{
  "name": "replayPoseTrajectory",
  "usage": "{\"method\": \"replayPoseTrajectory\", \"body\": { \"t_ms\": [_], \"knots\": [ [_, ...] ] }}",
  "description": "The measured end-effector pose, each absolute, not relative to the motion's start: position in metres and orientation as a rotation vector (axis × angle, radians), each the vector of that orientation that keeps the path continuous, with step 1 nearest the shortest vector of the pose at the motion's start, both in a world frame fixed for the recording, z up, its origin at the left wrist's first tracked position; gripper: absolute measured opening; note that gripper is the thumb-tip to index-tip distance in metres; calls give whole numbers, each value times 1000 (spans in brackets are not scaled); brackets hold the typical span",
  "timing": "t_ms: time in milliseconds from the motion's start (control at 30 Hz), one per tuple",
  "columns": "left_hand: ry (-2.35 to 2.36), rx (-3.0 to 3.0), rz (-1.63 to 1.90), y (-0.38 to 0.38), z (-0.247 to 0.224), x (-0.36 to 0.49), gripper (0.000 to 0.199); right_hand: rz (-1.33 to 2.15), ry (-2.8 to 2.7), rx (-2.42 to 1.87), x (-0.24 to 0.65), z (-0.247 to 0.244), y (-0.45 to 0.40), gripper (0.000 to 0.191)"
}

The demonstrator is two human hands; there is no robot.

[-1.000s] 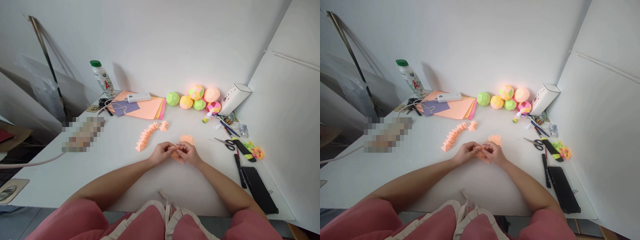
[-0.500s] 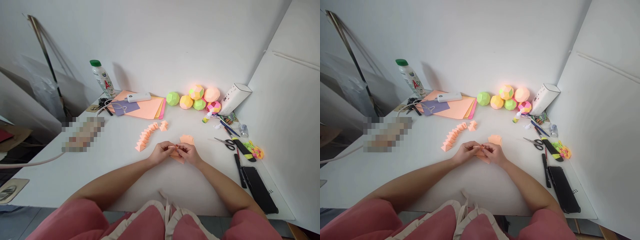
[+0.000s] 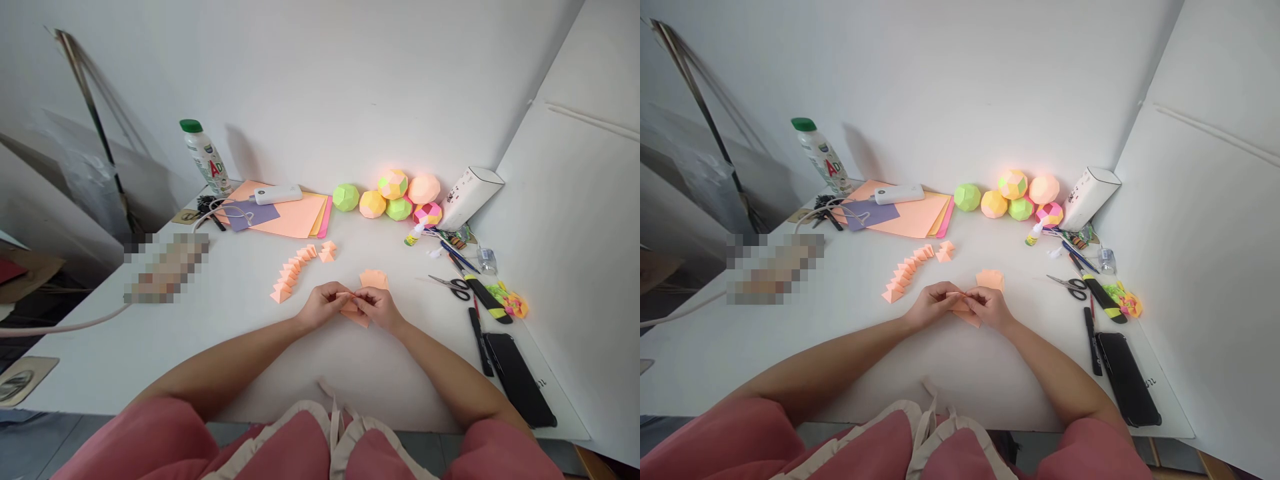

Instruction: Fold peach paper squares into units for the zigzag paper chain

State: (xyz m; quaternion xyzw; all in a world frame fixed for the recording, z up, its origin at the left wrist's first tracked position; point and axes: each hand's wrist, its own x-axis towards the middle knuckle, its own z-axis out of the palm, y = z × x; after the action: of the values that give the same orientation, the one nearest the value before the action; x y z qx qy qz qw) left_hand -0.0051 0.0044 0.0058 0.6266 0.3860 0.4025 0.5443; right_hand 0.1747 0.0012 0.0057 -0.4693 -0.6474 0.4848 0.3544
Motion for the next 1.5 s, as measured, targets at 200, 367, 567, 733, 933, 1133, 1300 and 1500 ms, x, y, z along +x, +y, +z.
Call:
{"method": "replayPoseTrajectory", "body": {
  "t_ms": [200,367,567,733,933,1133,1300,1500],
  "knots": [
    [910,1518,968,6,4,-6,21,1257,-1669,-1215,174,8,1,21],
    [892,1522,970,6,2,-6,23,1281,-1645,-1199,175,6,1,22],
    [890,1517,973,6,2,-7,26,1308,-1608,-1217,175,5,2,23],
    [880,1505,968,5,4,-7,26,1332,-1576,-1202,175,5,2,22],
    [893,1450,930,4,2,-6,25,1287,-1623,-1204,175,6,1,21],
    [938,1421,890,4,3,-5,25,1190,-1706,-1189,173,7,0,20],
    [878,1417,922,6,1,-6,26,1210,-1679,-1188,174,6,1,20],
    [859,1424,927,5,1,-5,27,1216,-1652,-1183,174,6,1,20]
  ]
}}
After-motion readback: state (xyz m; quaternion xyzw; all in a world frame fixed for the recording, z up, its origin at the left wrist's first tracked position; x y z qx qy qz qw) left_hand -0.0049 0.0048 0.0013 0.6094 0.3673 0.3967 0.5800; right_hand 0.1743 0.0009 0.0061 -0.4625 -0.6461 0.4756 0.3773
